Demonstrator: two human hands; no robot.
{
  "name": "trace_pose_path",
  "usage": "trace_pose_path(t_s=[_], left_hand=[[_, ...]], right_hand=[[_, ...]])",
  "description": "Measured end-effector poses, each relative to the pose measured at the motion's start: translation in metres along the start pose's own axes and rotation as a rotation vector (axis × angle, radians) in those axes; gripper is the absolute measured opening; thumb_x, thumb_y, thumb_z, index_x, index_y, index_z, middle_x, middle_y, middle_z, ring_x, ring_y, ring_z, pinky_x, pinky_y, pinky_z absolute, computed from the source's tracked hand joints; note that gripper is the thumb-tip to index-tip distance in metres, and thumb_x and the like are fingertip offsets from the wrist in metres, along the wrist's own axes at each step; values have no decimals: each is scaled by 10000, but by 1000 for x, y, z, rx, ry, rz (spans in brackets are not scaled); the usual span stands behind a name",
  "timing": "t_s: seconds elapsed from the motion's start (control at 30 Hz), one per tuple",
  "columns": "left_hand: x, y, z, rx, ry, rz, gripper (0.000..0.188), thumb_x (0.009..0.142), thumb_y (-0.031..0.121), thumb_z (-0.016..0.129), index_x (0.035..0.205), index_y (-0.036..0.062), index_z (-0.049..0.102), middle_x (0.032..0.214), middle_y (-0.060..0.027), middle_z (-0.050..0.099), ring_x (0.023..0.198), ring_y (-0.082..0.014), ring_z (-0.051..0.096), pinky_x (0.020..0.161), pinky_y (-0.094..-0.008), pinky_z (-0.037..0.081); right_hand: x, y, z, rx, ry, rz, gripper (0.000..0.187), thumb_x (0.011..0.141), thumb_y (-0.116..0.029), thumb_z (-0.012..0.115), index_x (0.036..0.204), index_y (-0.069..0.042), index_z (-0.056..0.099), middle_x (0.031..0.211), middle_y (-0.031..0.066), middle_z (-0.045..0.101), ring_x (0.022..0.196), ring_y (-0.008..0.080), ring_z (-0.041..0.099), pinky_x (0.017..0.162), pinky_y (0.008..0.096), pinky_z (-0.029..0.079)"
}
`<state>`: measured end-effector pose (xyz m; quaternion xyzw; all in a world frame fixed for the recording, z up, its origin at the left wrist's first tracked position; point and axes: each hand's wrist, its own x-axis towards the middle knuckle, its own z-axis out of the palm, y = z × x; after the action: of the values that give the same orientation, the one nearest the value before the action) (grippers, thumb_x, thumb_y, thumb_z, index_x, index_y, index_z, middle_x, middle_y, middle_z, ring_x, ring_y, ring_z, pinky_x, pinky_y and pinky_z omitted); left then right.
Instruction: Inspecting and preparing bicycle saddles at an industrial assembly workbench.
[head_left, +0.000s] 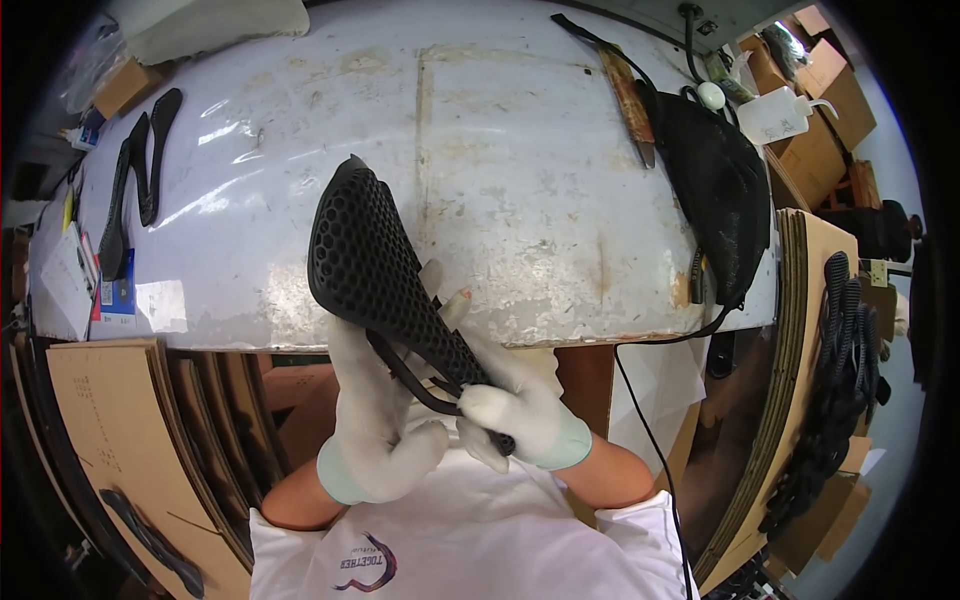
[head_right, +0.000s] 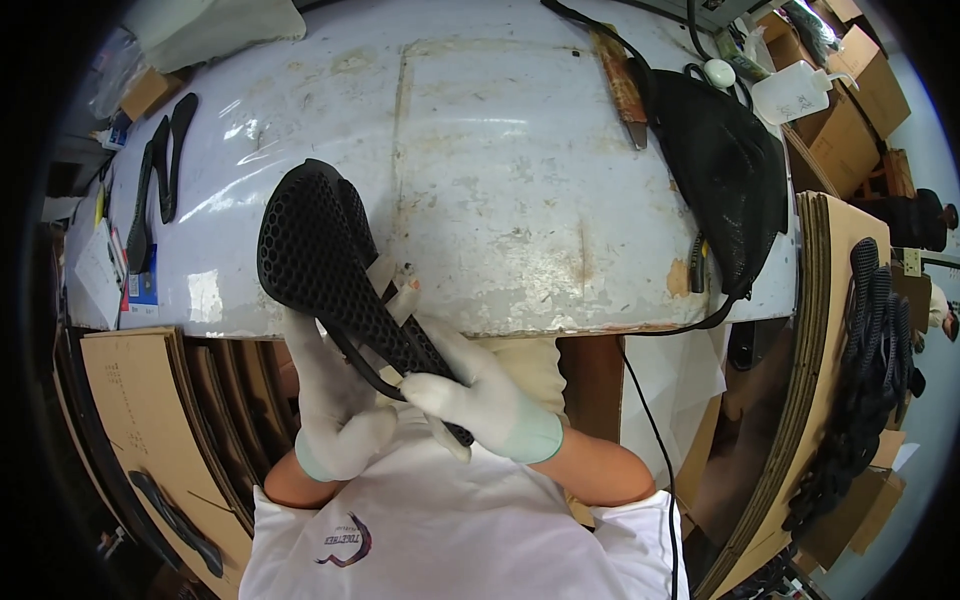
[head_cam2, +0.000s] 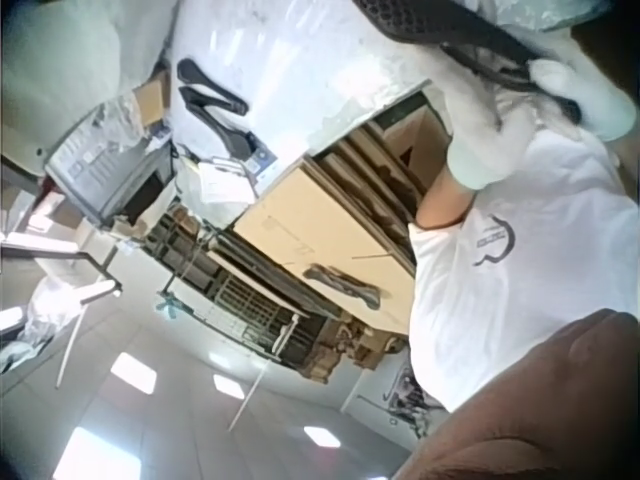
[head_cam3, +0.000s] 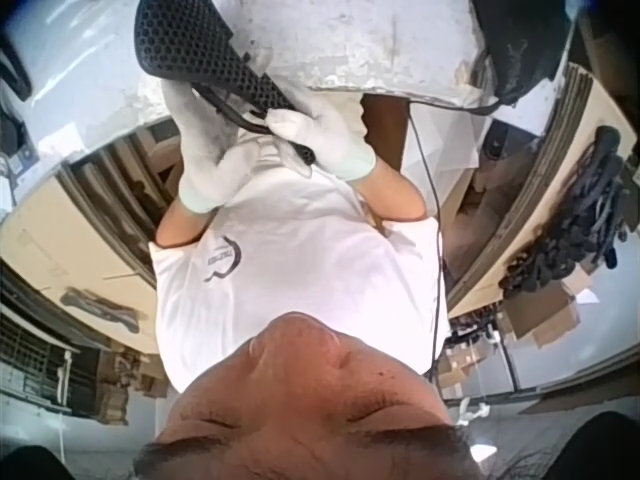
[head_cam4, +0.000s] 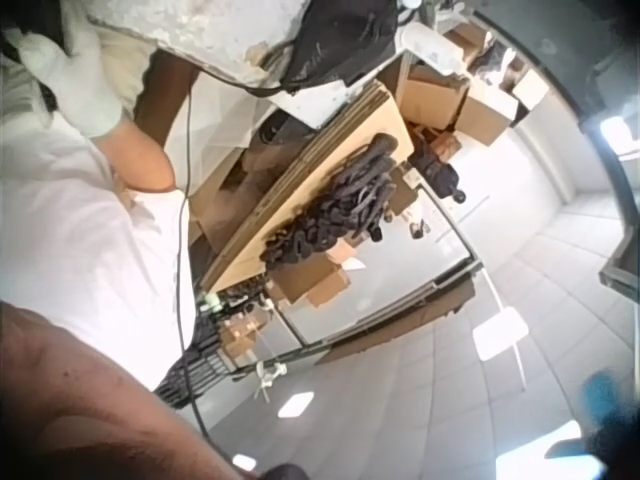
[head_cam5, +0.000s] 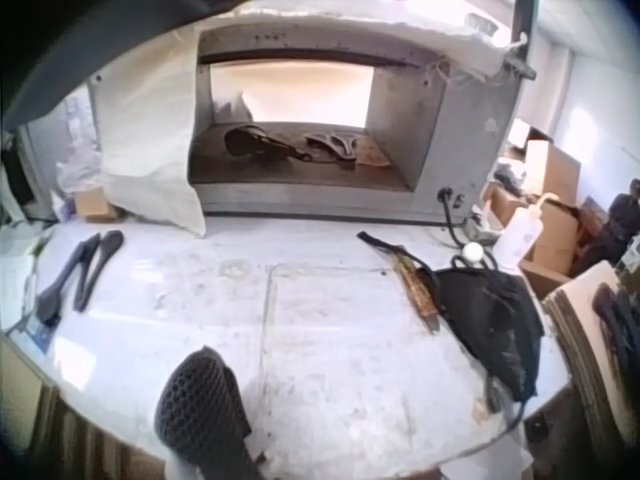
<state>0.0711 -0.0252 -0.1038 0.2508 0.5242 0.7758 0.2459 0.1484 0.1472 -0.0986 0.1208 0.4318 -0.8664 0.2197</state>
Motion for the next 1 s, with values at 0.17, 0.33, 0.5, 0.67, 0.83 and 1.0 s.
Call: trace_pose_path(t_s=[0.17, 0.33, 0.5, 0.67, 0.83, 1.0], left_hand=[[3, 9, 0, -148, 18, -62, 1183, 663, -71, 426, 1675, 86, -164, 1715, -224, 129, 1615, -429, 199, 1272, -677, 254], [2, 7, 6, -150, 105, -25, 1188, 668, -84, 444, 1676, 108, -154, 1705, -249, 148, 1619, -407, 202, 1284, -657, 250], [3, 9, 6, -186, 148, -72, 1070, 729, -125, 520, 1637, 93, -3, 1565, -304, 371, 1387, -347, 528, 1156, -572, 462], [10, 19, 7, -194, 333, -235, 798, 818, -142, 619, 1497, 68, 256, 1128, -242, 649, 792, -245, 719, 687, -388, 632], [7, 40, 4, -394, 358, -372, 658, 934, -59, 596, 1504, 32, 280, 1167, -303, 677, 691, -271, 730, 612, -394, 637], [-4, 48, -21, -394, 74, -460, 673, 861, -87, 630, 1485, -76, 379, 1061, -308, 724, 686, -267, 739, 586, -372, 607]], right_hand=[[-1, 11, 2, 482, -63, -11, 765, 1025, -382, 623, 1576, 28, 286, 778, 102, 625, 346, 161, 479, 364, 285, 404], [-2, 1, 7, 433, -98, 64, 857, 1003, -374, 704, 1623, -19, 231, 661, 83, 574, 325, 158, 438, 357, 275, 384], [-2, 13, 18, 400, -86, -30, 852, 983, -287, 684, 1644, -54, 199, 672, 76, 575, 333, 150, 445, 358, 277, 375], [4, 43, 12, -514, 11, -376, 990, 1008, -439, 687, 1656, 25, 100, 1159, 112, 581, 946, 164, 638, 896, 306, 533], [-18, 11, 5, -386, 102, -47, 908, 1036, -444, 636, 1640, 69, 193, 1243, 142, 584, 1124, 200, 616, 988, 376, 510], [-15, -2, -13, -438, 607, -596, 953, 945, -457, 757, 1596, 75, 308, 1329, 203, 620, 1186, 257, 635, 1003, 397, 527]])
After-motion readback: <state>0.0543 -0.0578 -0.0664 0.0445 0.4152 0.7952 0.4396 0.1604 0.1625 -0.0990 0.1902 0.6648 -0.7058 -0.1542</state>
